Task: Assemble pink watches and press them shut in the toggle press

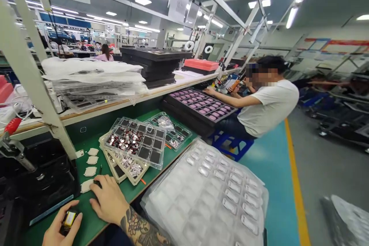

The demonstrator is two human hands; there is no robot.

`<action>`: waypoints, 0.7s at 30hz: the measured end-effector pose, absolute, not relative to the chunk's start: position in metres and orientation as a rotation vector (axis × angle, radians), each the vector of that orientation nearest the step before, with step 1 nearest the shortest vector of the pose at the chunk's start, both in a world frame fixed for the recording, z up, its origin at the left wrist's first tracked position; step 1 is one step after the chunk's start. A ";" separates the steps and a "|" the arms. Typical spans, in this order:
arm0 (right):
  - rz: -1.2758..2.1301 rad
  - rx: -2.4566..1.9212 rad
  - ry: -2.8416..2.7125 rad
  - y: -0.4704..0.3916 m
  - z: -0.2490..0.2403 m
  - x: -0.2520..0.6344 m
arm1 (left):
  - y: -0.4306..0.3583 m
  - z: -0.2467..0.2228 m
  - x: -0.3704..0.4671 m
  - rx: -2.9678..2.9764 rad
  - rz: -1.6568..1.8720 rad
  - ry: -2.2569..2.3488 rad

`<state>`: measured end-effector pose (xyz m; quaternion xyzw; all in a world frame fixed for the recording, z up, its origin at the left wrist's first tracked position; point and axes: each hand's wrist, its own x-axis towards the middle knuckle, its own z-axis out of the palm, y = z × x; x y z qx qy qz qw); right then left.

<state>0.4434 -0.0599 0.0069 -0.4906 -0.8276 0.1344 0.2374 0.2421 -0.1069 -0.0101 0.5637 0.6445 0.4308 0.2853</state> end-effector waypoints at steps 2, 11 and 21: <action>0.344 -1.328 -2.270 -0.058 0.005 0.442 | -0.109 -0.010 0.240 1.565 1.122 1.783; 0.172 -1.165 -1.928 -0.061 0.040 0.473 | -0.117 -0.046 0.226 2.127 1.095 1.887; -0.606 -1.050 -1.878 0.123 0.241 0.564 | -0.113 -0.062 0.223 2.194 0.866 1.985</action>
